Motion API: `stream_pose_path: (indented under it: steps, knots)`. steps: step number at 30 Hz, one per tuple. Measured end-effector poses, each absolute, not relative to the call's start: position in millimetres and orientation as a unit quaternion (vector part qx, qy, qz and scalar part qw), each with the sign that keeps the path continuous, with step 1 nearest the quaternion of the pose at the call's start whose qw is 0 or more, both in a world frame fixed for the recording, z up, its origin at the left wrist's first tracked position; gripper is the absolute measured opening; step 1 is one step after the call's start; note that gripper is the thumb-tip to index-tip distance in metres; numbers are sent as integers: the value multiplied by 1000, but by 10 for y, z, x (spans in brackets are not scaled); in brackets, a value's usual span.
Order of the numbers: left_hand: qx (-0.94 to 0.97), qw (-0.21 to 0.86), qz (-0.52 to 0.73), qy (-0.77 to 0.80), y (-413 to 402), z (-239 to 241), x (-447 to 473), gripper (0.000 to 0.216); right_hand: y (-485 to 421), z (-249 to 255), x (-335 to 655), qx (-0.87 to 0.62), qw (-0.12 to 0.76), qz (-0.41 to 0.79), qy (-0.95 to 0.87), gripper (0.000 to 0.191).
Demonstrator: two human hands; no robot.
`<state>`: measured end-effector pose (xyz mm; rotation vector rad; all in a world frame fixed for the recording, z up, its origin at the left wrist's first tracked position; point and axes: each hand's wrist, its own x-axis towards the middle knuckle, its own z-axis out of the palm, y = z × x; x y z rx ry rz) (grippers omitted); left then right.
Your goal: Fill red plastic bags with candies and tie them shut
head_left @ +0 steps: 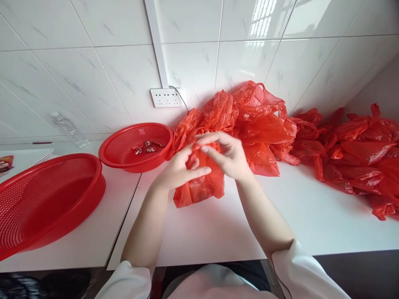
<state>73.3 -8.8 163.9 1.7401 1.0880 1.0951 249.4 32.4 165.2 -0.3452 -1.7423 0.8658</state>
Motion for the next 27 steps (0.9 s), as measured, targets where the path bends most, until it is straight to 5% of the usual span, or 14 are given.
stream_pose_path:
  steps: [3, 9, 14, 19, 21, 25, 27]
  knots:
    - [661, 461, 421, 416, -112, 1540, 820, 27, 288, 1585, 2459, -107, 471, 403, -778, 23]
    - [568, 583, 431, 388, -71, 1529, 723, 40, 441, 1362, 2548, -119, 454, 465, -751, 24]
    - [571, 595, 404, 396, -61, 1509, 729, 37, 456, 1307, 2526, -184, 523, 364, -749, 5]
    - [515, 627, 417, 408, 28, 1460, 654, 37, 461, 1346, 2668, -197, 585, 306, -725, 14]
    - [497, 633, 435, 404, 71, 1452, 617, 31, 442, 1388, 2780, -164, 535, 315, -766, 13]
    - [471, 622, 469, 415, 78, 1478, 604, 21, 397, 1468, 2914, -136, 286, 348, -882, 7]
    - [506, 607, 447, 420, 28, 1508, 627, 22, 415, 1451, 2870, -148, 288, 370, -871, 4]
